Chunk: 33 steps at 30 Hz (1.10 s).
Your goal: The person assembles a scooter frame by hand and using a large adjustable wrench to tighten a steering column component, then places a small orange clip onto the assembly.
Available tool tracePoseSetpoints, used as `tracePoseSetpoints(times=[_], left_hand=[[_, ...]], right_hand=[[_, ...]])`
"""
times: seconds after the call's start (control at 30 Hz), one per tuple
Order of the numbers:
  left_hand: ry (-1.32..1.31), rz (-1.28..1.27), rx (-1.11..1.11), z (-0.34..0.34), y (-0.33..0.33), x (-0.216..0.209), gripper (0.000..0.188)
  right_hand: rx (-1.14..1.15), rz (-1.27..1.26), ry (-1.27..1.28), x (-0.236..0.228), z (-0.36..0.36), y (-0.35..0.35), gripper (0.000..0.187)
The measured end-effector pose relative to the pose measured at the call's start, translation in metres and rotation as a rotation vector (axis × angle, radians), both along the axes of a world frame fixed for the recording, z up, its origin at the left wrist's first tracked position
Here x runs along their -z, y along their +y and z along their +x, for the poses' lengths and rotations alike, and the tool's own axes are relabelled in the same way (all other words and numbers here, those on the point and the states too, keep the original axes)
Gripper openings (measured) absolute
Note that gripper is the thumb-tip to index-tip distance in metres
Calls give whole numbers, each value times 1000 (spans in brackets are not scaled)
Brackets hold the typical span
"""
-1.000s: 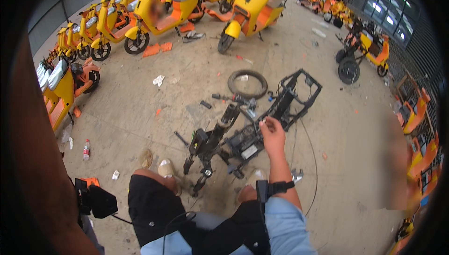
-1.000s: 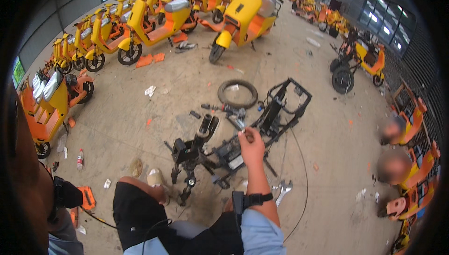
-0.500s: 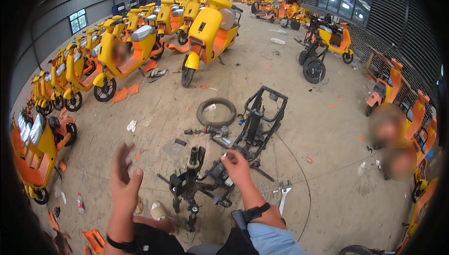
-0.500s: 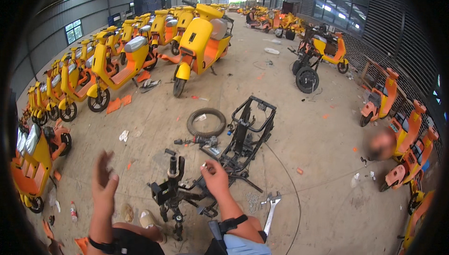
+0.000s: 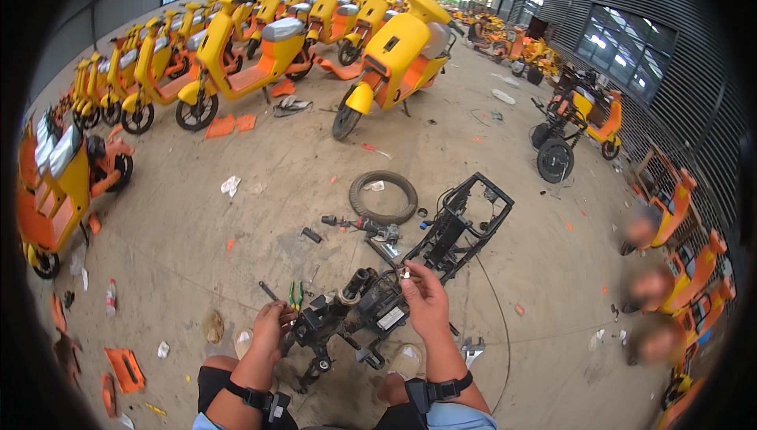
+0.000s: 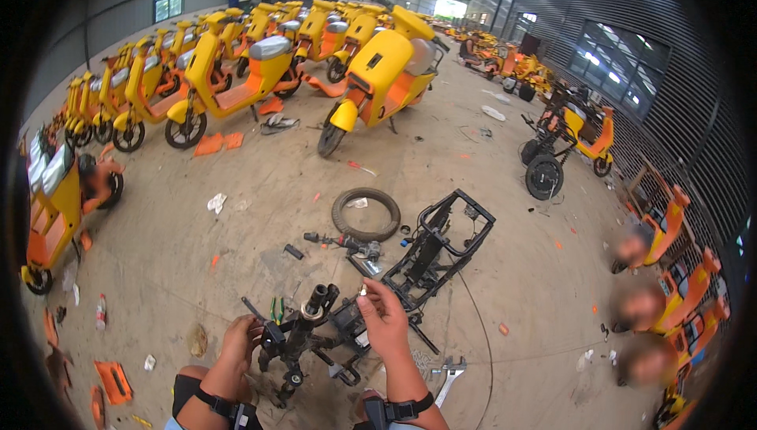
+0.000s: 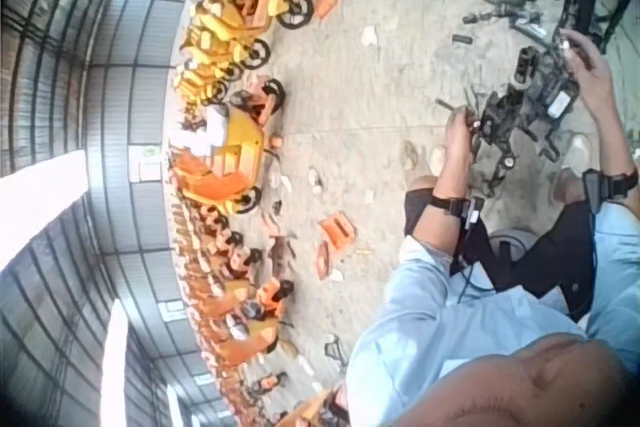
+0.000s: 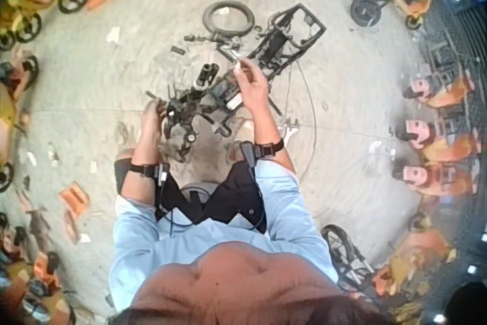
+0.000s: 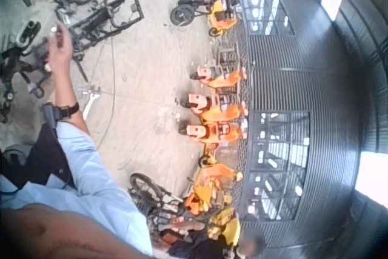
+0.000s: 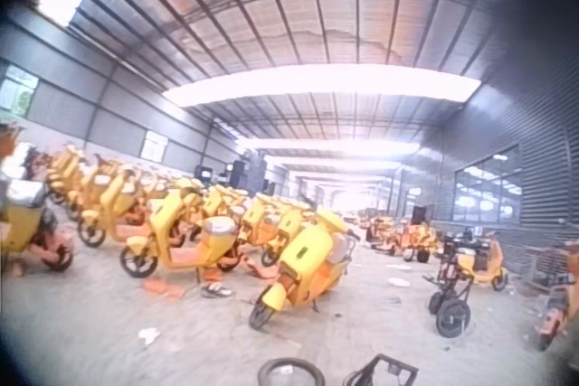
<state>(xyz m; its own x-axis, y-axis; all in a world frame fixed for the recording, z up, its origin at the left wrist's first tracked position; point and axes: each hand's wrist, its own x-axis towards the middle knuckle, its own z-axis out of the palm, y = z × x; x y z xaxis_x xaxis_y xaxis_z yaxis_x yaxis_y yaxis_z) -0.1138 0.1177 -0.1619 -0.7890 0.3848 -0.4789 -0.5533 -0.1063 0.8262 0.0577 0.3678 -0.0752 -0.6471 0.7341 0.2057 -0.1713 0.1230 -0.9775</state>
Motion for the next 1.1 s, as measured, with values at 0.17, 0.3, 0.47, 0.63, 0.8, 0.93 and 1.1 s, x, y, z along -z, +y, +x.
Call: tracePoseSetpoints(times=[0.17, 0.3, 0.47, 0.63, 0.8, 0.93, 1.1], left_hand=[[191, -87, 60, -2, 6, 9, 18], [423, -125, 42, -6, 4, 37, 16], [424, -223, 73, -16, 3, 23, 17], [585, -361, 129, -21, 2, 23, 19], [687, -401, 140, -19, 5, 26, 18], [732, -401, 148, -13, 6, 18, 18], [742, -405, 130, -10, 7, 16, 18]], right_hand=[[-61, 452, -45, -36, -24, -12, 32], [-103, 774, -143, -52, -38, -16, 33], [-180, 916, -187, -53, -44, -15, 34], [-160, 888, -257, -54, -45, -23, 44], [-133, 880, -294, -53, -43, -28, 53], [-112, 941, -332, -55, -42, -30, 56], [-141, 1021, -388, -64, -43, -31, 60]])
